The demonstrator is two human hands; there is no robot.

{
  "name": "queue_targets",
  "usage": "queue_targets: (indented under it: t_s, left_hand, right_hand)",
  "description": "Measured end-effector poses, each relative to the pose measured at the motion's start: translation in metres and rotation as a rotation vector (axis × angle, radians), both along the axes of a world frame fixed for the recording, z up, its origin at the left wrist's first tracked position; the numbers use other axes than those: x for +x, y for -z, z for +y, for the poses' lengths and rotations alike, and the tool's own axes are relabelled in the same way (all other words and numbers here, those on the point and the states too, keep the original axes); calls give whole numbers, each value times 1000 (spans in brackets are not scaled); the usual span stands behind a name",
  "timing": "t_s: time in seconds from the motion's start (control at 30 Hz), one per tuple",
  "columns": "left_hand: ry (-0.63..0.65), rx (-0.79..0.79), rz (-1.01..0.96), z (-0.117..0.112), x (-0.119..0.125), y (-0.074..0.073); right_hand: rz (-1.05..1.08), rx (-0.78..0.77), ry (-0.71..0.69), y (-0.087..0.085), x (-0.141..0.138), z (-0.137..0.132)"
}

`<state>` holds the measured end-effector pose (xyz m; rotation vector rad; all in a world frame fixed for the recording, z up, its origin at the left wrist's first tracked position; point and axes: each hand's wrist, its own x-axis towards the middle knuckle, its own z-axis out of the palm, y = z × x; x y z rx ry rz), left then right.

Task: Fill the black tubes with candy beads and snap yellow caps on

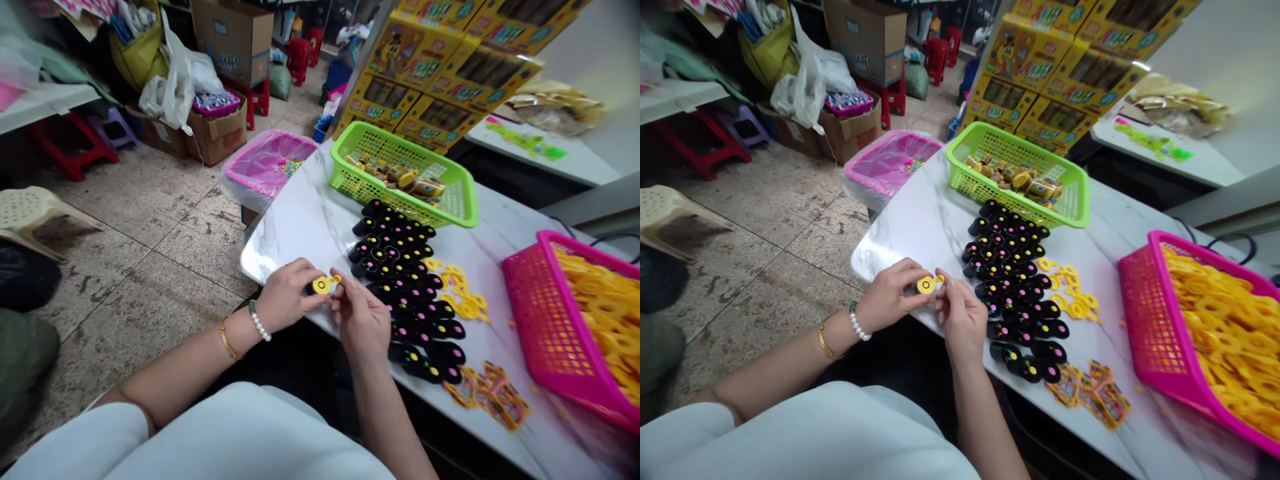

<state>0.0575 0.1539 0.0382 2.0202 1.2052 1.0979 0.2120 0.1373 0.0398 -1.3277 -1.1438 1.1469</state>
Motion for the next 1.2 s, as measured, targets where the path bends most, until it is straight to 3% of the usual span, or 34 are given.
queue_targets:
  t_s: [0.13, 0.3, 0.53, 0.67, 0.77, 0.83, 0.9, 0.93, 0.97, 1.03, 1.13, 1.2]
  left_hand:
    - [19, -27, -8, 3, 0, -1]
    - [27, -65, 37, 4, -1, 3]
    - [38, -65, 123, 3, -3, -1]
    - [53, -26, 162, 9, -11, -8]
    - [-16, 5, 190, 35, -13, -13]
    - [-86, 15, 248, 57, -9, -16]
    - [-126, -12, 324, 78, -4, -19]
    - [-134, -38, 352, 86, -1, -20]
    - [-147, -58, 367, 91, 0, -20]
    - [-198, -44, 352, 90, 4, -20]
    - [-286, 136, 220, 59, 15, -21]
    - [-226, 238, 112, 25, 31, -21]
  right_hand:
    - [198, -239, -24, -15, 1, 10]
    - [158, -399, -184, -24, -1, 23]
    - [-115, -204, -144, -16, -12, 12]
    - [-215, 8, -138, -40, -7, -11]
    - [-283, 104, -69, -70, 37, -20]
    - [-450, 227, 217, -86, 90, -15]
    - [-744, 302, 498, -88, 151, 0]
    - [-912, 255, 508, -83, 180, 9]
    - [-1046, 152, 413, -74, 205, 18]
    - [-1079, 59, 291, -50, 241, 29]
    - [-1086, 28, 205, -13, 265, 29]
    - [-1148, 56, 216, 2, 270, 25]
